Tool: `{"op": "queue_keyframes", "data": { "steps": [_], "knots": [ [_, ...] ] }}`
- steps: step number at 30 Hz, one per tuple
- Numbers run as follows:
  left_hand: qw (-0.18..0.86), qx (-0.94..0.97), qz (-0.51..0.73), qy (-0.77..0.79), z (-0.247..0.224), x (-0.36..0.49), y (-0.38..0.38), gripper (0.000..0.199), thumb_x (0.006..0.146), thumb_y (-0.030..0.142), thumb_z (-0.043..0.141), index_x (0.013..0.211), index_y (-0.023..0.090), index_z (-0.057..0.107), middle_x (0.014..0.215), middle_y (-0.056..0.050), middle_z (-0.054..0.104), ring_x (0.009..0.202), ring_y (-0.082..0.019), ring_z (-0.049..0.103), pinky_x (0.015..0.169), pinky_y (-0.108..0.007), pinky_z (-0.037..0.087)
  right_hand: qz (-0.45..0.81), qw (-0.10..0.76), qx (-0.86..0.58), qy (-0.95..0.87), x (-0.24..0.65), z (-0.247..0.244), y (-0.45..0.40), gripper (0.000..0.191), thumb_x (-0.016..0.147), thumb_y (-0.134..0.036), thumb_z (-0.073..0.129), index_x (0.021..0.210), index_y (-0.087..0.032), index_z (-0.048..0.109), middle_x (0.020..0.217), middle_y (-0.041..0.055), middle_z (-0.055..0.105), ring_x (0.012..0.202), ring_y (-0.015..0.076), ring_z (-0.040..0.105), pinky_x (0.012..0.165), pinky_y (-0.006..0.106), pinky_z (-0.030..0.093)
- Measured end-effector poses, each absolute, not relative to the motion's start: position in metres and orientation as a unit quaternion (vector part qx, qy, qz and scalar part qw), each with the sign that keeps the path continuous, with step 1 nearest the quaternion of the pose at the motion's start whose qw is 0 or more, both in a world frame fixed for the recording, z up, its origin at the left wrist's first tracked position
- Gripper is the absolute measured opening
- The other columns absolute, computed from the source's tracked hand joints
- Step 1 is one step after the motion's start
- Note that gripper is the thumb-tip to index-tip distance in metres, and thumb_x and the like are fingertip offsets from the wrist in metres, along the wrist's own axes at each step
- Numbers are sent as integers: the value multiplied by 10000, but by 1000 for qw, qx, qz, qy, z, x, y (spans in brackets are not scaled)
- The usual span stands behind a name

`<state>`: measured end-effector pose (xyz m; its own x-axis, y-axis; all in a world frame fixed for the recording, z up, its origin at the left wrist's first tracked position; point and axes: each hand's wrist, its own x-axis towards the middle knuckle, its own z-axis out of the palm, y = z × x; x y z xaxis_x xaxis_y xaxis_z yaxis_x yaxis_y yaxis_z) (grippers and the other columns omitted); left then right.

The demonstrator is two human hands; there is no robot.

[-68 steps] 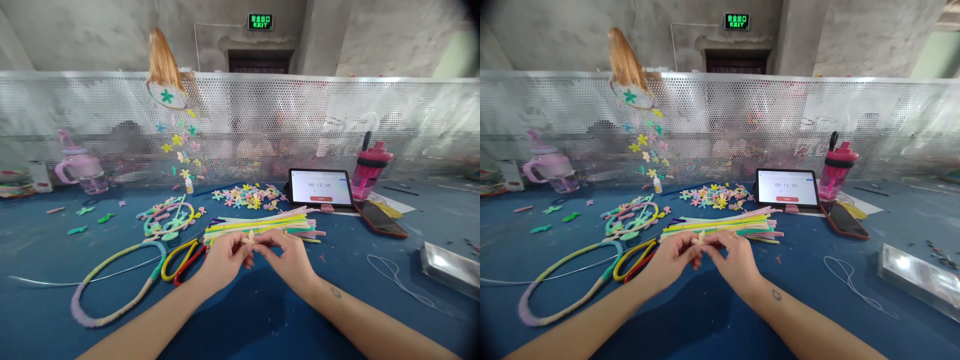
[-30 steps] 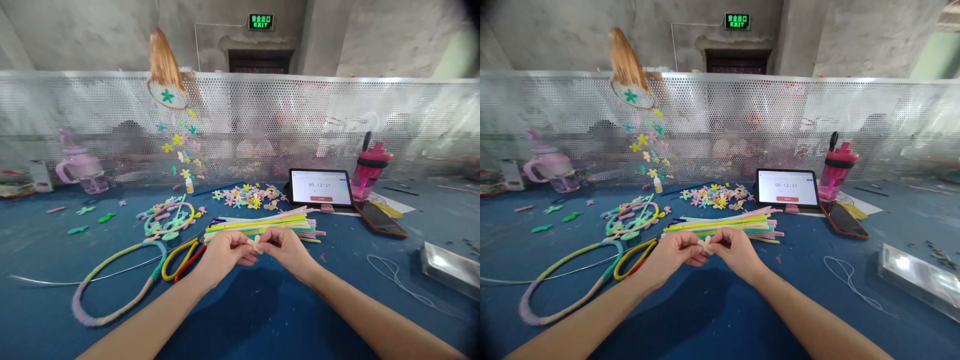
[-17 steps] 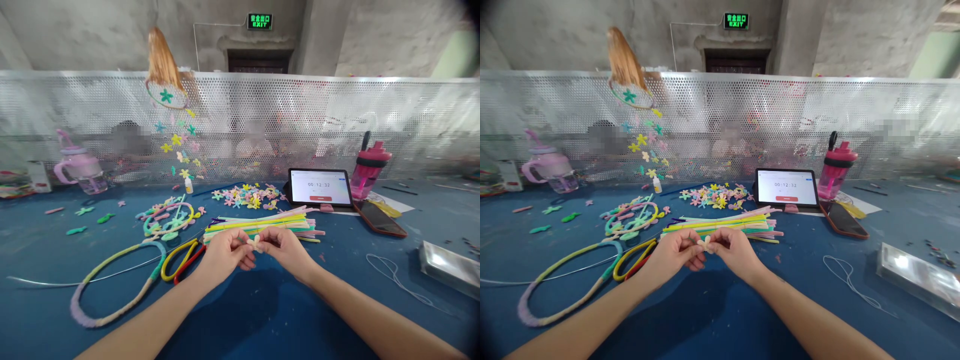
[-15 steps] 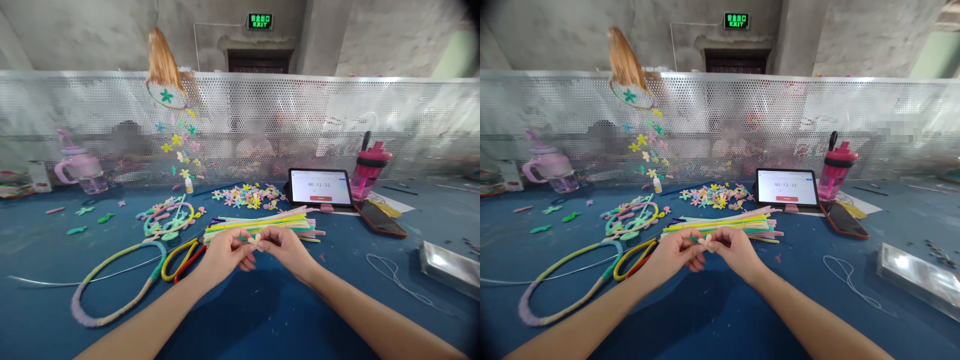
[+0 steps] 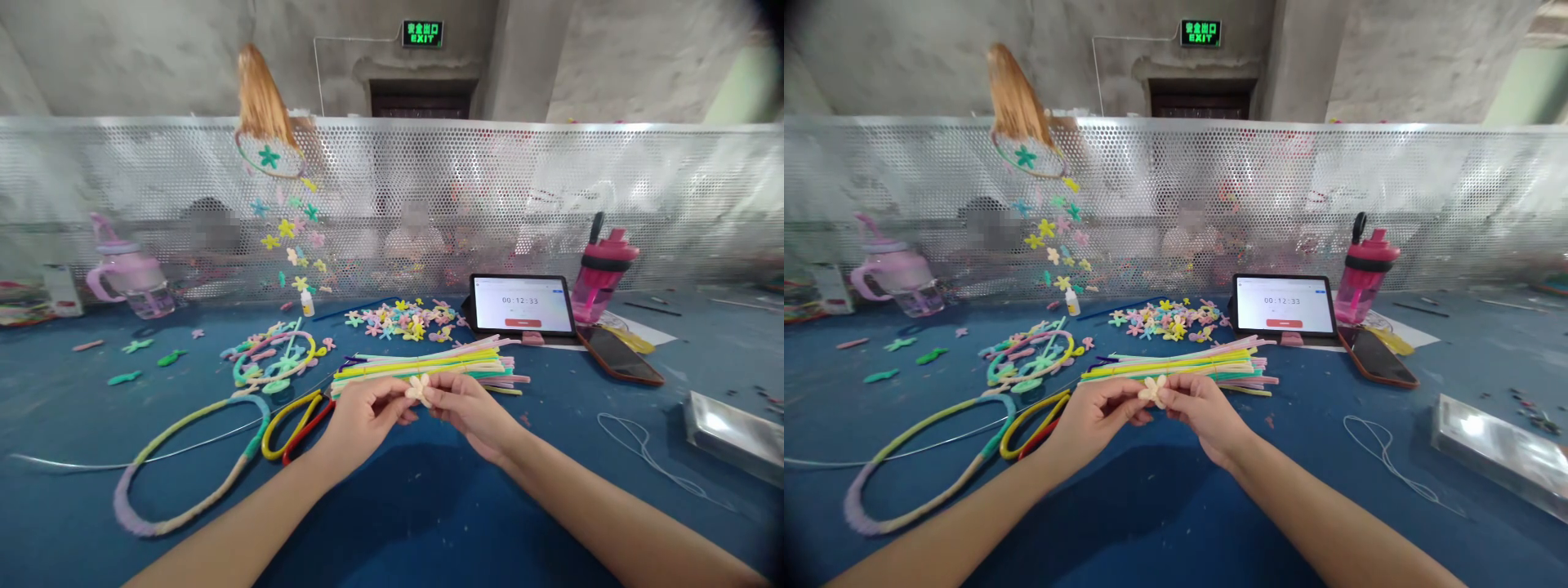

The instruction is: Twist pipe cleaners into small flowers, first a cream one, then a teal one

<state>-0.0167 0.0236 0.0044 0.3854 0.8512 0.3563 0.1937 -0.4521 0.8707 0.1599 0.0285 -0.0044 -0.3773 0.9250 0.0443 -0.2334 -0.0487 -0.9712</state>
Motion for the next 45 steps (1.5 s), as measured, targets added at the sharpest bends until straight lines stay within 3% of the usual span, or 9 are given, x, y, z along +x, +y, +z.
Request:
{"op": "queue_keyframes", "data": {
  "steps": [9, 14, 19, 24, 30, 40, 45],
  "knots": [
    [302, 734, 513, 327, 0, -15, 18, 77, 773, 155, 617, 761, 130, 688, 676, -51, 698, 562, -156, 673, 523, -209, 546, 721, 452, -288, -439, 155, -1, 23, 191, 676, -269, 748, 666, -127, 620, 650, -24, 499, 595, 60, 435, 607, 180, 360],
    [80, 809, 516, 270, 3, -18, 18, 114, 783, 106, 588, 704, 142, 660, 616, -29, 672, 531, -120, 623, 549, -209, 508, 748, 449, -260, -414, 153, 2, 20, 184, 674, -244, 751, 680, -118, 617, 641, -24, 494, 576, 51, 424, 588, 165, 364],
    [-144, 842, 469, 225, 0, -25, 16, 99, 788, 92, 583, 828, 163, 640, 737, -32, 696, 642, -132, 647, 619, -220, 499, 746, 448, -258, -419, 151, 2, 16, 190, 679, -267, 744, 700, -127, 618, 657, -22, 487, 578, 58, 410, 603, 178, 370],
    [-290, 845, 397, 209, -2, -26, 11, 77, 789, 121, 579, 851, 144, 618, 695, -22, 683, 607, -155, 642, 540, -263, 453, 707, 449, -282, -468, 147, 2, 13, 238, 685, -332, 728, 689, -143, 584, 695, -8, 490, 607, 83, 405, 608, 206, 359],
    [-304, 844, 386, 217, -2, -25, 10, 44, 789, 120, 564, 782, 156, 590, 664, -9, 666, 584, -138, 622, 518, -268, 413, 628, 467, -293, -549, 144, 2, 9, 252, 749, -375, 661, 715, -153, 549, 720, -3, 487, 647, 103, 399, 629, 228, 342],
    [-278, 859, 378, 206, -3, -27, 8, 97, 822, 133, 512, 823, 180, 596, 684, -30, 655, 614, -136, 633, 580, -234, 468, 636, 439, -299, -561, 145, 0, 9, 290, 737, -423, 648, 714, -161, 526, 689, -12, 452, 628, 109, 383, 624, 243, 334],
    [-359, 867, 297, 174, 5, -29, 6, 144, 864, 113, 443, 867, 143, 584, 695, -50, 643, 610, -152, 616, 566, -251, 467, 642, 440, -310, -546, 144, -1, 11, 317, 712, -436, 664, 687, -164, 503, 683, -13, 448, 612, 104, 380, 621, 248, 341]
  ]
}}
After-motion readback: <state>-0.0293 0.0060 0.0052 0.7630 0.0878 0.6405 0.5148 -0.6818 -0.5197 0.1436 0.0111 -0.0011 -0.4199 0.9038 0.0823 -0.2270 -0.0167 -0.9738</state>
